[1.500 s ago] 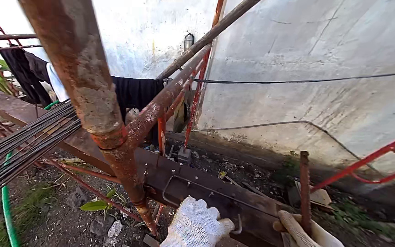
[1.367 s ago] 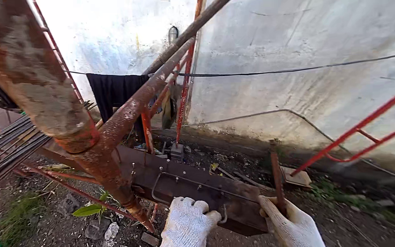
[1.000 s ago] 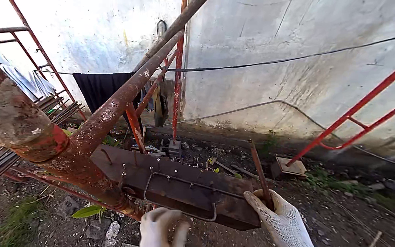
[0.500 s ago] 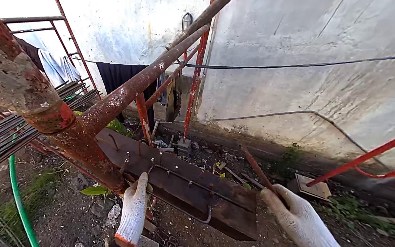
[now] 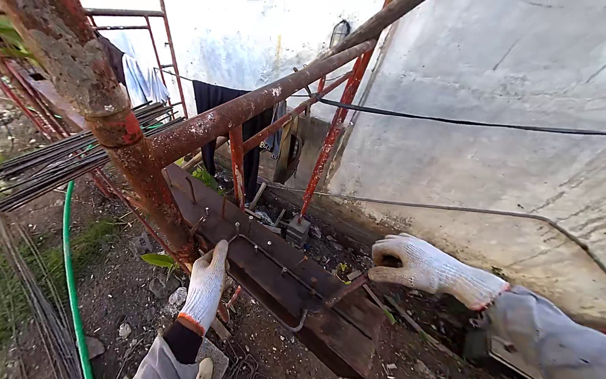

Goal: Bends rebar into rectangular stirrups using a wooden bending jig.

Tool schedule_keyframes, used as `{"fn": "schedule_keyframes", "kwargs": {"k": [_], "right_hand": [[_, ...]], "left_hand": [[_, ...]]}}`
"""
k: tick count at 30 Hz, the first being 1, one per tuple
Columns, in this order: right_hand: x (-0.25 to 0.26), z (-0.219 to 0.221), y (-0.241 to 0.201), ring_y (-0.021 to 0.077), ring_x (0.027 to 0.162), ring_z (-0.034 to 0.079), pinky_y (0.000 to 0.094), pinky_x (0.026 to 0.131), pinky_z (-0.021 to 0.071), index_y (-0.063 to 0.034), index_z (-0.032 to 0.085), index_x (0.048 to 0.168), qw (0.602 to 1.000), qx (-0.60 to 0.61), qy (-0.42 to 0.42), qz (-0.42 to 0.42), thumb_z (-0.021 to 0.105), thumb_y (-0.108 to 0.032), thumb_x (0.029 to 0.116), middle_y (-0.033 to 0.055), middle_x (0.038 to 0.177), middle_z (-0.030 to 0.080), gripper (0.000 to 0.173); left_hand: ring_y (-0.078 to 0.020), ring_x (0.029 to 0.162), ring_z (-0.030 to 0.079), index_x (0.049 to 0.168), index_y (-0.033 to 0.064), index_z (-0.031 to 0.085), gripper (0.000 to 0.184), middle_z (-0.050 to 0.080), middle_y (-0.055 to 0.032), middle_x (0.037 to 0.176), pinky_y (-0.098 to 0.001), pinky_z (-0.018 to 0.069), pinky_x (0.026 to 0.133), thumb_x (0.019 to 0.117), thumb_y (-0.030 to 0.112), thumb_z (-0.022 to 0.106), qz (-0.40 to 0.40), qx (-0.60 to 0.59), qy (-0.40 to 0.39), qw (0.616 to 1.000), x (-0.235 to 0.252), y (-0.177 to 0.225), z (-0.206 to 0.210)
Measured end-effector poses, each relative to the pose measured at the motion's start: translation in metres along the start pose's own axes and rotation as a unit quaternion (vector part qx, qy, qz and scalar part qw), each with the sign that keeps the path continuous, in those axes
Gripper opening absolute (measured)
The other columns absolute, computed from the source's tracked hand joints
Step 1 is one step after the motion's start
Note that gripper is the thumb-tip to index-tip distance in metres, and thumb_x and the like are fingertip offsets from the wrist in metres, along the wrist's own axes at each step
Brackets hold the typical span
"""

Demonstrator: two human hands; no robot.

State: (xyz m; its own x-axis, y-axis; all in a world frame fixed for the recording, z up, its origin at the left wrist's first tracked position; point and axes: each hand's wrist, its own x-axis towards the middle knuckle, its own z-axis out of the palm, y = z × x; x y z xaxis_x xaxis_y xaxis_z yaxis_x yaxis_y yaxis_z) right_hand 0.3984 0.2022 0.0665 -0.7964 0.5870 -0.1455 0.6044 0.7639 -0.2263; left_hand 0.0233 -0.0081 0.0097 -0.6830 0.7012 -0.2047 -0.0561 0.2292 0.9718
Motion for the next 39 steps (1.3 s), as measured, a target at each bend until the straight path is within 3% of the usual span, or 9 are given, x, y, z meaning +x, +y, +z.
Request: {"fn": "schedule_keyframes", "kwargs": {"k": [7, 11, 16, 20, 24, 28, 34, 39], "right_hand": [[0.057, -0.028, -0.005, 0.0049, 0.074, 0.059, 0.0394, 0.082, 0.0469, -0.0296, 0.068, 0.075, 0.988, -0.102, -0.023, -0.115, 0.058, -0.081, 0.0808, -0.0135, 0.070, 0.061, 0.053], [0.069, -0.029, -0.005, 0.0055, 0.075, 0.060, 0.0392, 0.084, 0.0473, -0.0298, 0.068, 0.076, 0.985, -0.116, -0.033, -0.123, 0.059, -0.082, 0.0805, -0.0131, 0.071, 0.061, 0.053], [0.042, -0.017, -0.004, 0.0066, 0.076, 0.060, 0.0405, 0.083, 0.0477, -0.0278, 0.068, 0.078, 0.994, -0.072, -0.042, -0.070, 0.056, -0.079, 0.0853, -0.0113, 0.073, 0.062, 0.053], [0.016, 0.008, 0.000, 0.0071, 0.084, 0.062, 0.0404, 0.088, 0.0489, -0.0290, 0.070, 0.085, 0.992, -0.070, 0.067, -0.077, 0.055, -0.069, 0.0905, -0.0123, 0.081, 0.064, 0.043], [0.005, 0.022, -0.002, 0.0133, 0.093, 0.064, 0.0426, 0.094, 0.0502, -0.0269, 0.070, 0.091, 0.978, -0.140, 0.136, -0.077, 0.048, -0.064, 0.0932, -0.0076, 0.088, 0.065, 0.043], [-0.002, 0.029, -0.010, 0.0179, 0.085, 0.065, 0.0437, 0.085, 0.0517, -0.0228, 0.067, 0.084, 0.967, -0.195, 0.155, -0.054, 0.048, -0.063, 0.0942, -0.0036, 0.079, 0.063, 0.046], [-0.025, 0.033, -0.025, 0.0173, 0.082, 0.066, 0.0441, 0.083, 0.0516, -0.0225, 0.067, 0.083, 0.966, -0.207, 0.155, -0.001, 0.051, -0.064, 0.0944, -0.0037, 0.078, 0.064, 0.046], [-0.080, 0.062, -0.067, 0.0220, 0.075, 0.065, 0.0483, 0.076, 0.0506, -0.0209, 0.064, 0.079, 0.957, -0.160, 0.205, 0.126, 0.043, -0.067, 0.0957, -0.0006, 0.071, 0.062, 0.054]], "left_hand": [[-0.0146, 0.046, 0.041, 0.080, 0.0079, 0.066, 0.052, 0.048, -0.0032, 0.058, -0.0311, 0.0371, 0.045, 0.1038, 0.053, 0.053, 0.009, 0.017, 0.000, 1.000, 0.002, -0.001, 0.000], [-0.0150, 0.047, 0.042, 0.079, 0.0084, 0.067, 0.053, 0.049, -0.0034, 0.060, -0.0316, 0.0368, 0.046, 0.1034, 0.053, 0.053, 0.016, 0.021, 0.005, 1.000, 0.002, -0.003, 0.000], [-0.0144, 0.045, 0.040, 0.079, 0.0071, 0.063, 0.052, 0.047, -0.0033, 0.058, -0.0306, 0.0369, 0.044, 0.1046, 0.050, 0.053, -0.004, 0.003, 0.011, 1.000, -0.003, 0.000, 0.003], [-0.0145, 0.044, 0.037, 0.077, 0.0073, 0.059, 0.053, 0.044, -0.0032, 0.056, -0.0306, 0.0352, 0.043, 0.1042, 0.052, 0.052, -0.003, -0.010, 0.009, 1.000, -0.004, -0.003, 0.004], [-0.0157, 0.044, 0.037, 0.075, 0.0090, 0.057, 0.057, 0.042, -0.0030, 0.056, -0.0323, 0.0346, 0.044, 0.1051, 0.056, 0.047, 0.013, 0.013, 0.008, 1.000, -0.005, -0.003, 0.005], [-0.0181, 0.048, 0.043, 0.078, 0.0079, 0.059, 0.059, 0.045, -0.0046, 0.058, -0.0356, 0.0395, 0.047, 0.1061, 0.057, 0.042, 0.042, 0.036, 0.009, 0.998, -0.006, -0.006, 0.004], [-0.0179, 0.051, 0.042, 0.082, 0.0083, 0.059, 0.060, 0.043, -0.0039, 0.060, -0.0357, 0.0386, 0.050, 0.1066, 0.058, 0.038, 0.063, 0.057, -0.009, 0.996, -0.008, -0.006, 0.001], [-0.0197, 0.051, 0.044, 0.087, 0.0060, 0.061, 0.065, 0.046, -0.0062, 0.062, -0.0380, 0.0415, 0.051, 0.1061, 0.062, 0.034, 0.062, 0.065, -0.024, 0.996, -0.010, -0.007, 0.000]]}}
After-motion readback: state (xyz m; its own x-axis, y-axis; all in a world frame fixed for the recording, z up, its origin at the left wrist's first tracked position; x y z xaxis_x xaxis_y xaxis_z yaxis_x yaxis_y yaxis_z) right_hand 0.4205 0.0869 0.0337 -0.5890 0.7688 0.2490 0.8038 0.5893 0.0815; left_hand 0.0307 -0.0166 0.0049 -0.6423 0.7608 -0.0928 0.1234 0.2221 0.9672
